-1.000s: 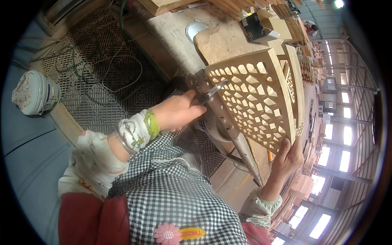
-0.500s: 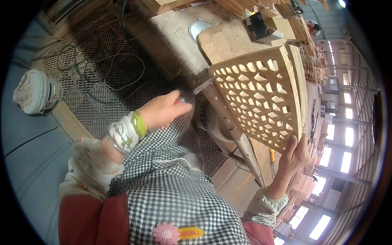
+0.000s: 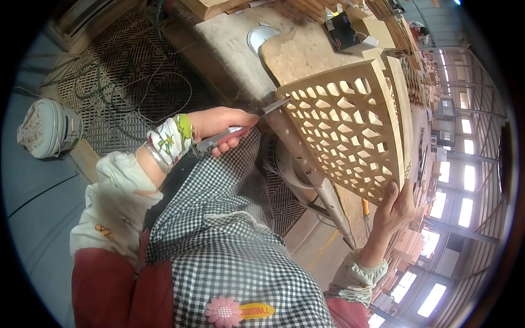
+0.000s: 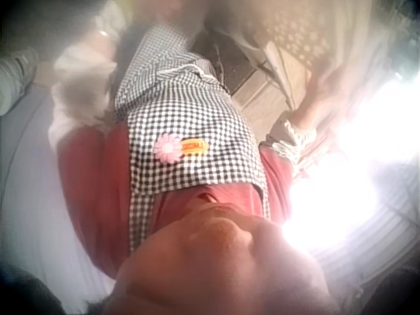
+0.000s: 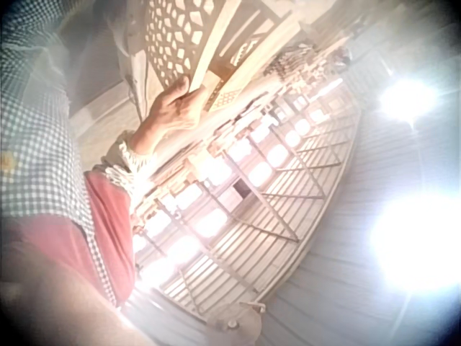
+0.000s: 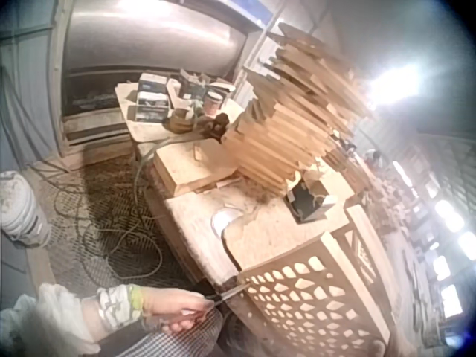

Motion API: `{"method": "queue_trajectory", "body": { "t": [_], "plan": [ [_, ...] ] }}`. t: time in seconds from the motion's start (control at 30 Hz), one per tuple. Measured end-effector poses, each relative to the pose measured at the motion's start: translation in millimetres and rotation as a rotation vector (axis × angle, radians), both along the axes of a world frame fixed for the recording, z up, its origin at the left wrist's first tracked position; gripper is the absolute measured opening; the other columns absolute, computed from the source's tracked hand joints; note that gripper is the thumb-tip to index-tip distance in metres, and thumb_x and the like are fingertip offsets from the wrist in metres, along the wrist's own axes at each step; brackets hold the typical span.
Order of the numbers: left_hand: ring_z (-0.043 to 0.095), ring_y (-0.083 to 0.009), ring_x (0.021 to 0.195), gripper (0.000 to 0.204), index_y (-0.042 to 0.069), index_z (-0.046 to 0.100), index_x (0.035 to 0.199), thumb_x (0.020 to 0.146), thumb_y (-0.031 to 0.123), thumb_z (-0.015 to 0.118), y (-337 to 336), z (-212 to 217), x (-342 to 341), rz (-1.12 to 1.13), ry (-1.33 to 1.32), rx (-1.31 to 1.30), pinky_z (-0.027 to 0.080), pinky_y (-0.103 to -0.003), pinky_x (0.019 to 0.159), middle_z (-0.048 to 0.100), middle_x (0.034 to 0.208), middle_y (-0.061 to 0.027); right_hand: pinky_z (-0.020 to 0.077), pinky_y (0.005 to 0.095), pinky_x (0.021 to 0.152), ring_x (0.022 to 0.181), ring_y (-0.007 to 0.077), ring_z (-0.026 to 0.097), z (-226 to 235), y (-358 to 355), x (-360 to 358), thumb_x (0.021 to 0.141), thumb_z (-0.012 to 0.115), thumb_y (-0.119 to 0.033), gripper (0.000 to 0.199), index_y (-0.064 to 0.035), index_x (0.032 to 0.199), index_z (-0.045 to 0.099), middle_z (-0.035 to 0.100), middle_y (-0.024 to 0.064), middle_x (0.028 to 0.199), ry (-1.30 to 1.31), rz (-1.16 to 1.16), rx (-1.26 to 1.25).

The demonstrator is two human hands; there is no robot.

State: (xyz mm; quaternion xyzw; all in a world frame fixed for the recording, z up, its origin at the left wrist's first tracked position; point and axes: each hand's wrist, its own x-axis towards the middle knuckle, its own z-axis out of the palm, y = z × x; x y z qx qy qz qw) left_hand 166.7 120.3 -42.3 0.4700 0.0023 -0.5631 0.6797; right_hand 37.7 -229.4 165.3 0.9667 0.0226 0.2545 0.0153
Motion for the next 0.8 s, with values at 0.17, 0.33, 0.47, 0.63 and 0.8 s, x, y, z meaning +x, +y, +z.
{"method": "queue_trajectory", "body": {
  "t": [0.17,0.33,0.47,0.63,0.8],
  "plan": [
    [0.044,-0.006,0.047,0.041,0.011,0.053,0.099,0.112,0.049,0.047,2.8,-3.3,-3.6,-0.016,0.042,-0.003,0.039,-0.024,0.039,0.051,0.063,0.002,0.0425,0.0389,0.054,0.056,0.033,0.06,-2.1,-2.5,-0.5,0.109,0.056,-0.045,0.043,-0.0057,0.092,0.064,0.062,0.0136,0.069,-0.005,-0.025,0.001],
    [0.047,-0.0068,0.046,0.037,0.011,0.052,0.099,0.111,0.046,0.052,15.9,-10.2,-33.1,-0.07,-0.068,-0.006,0.041,-0.025,0.039,0.052,0.064,0.0016,0.0418,0.0391,0.053,0.056,0.0325,0.06,-3.9,-7.1,0.2,0.109,0.056,-0.045,0.044,-0.0057,0.092,0.063,0.062,0.0137,0.068,-0.03,-0.018,-0.028],
    [0.048,-0.0065,0.046,0.034,0.009,0.049,0.1,0.11,0.042,0.053,5.9,-8.7,-65.5,0.023,-0.174,0.068,0.042,-0.024,0.039,0.052,0.065,0.0024,0.0415,0.0396,0.053,0.055,0.032,0.059,-0.9,-1.1,2.2,0.108,0.057,-0.046,0.045,-0.0052,0.09,0.062,0.06,0.0137,0.067,0.004,-0.042,0.045],
    [0.048,-0.0064,0.045,0.036,0.008,0.049,0.1,0.11,0.042,0.052,-13.4,6.3,-57.0,0.146,-0.274,0.141,0.043,-0.025,0.038,0.052,0.063,0.001,0.0411,0.0396,0.053,0.054,0.0307,0.056,-2.1,-0.2,2.5,0.107,0.059,-0.048,0.048,-0.0041,0.088,0.06,0.057,0.0136,0.065,-0.027,-0.034,0.006],
    [0.049,-0.0085,0.043,0.043,0.007,0.049,0.098,0.109,0.049,0.05,-26.8,3.3,-34.7,0.063,-0.162,0.041,0.045,-0.026,0.037,0.052,0.061,0.0003,0.0414,0.0398,0.053,0.054,0.0313,0.057,-2.3,-0.7,2.5,0.106,0.06,-0.048,0.048,-0.0044,0.087,0.06,0.056,0.0133,0.063,-0.042,-0.008,0.007]
  ]
}}
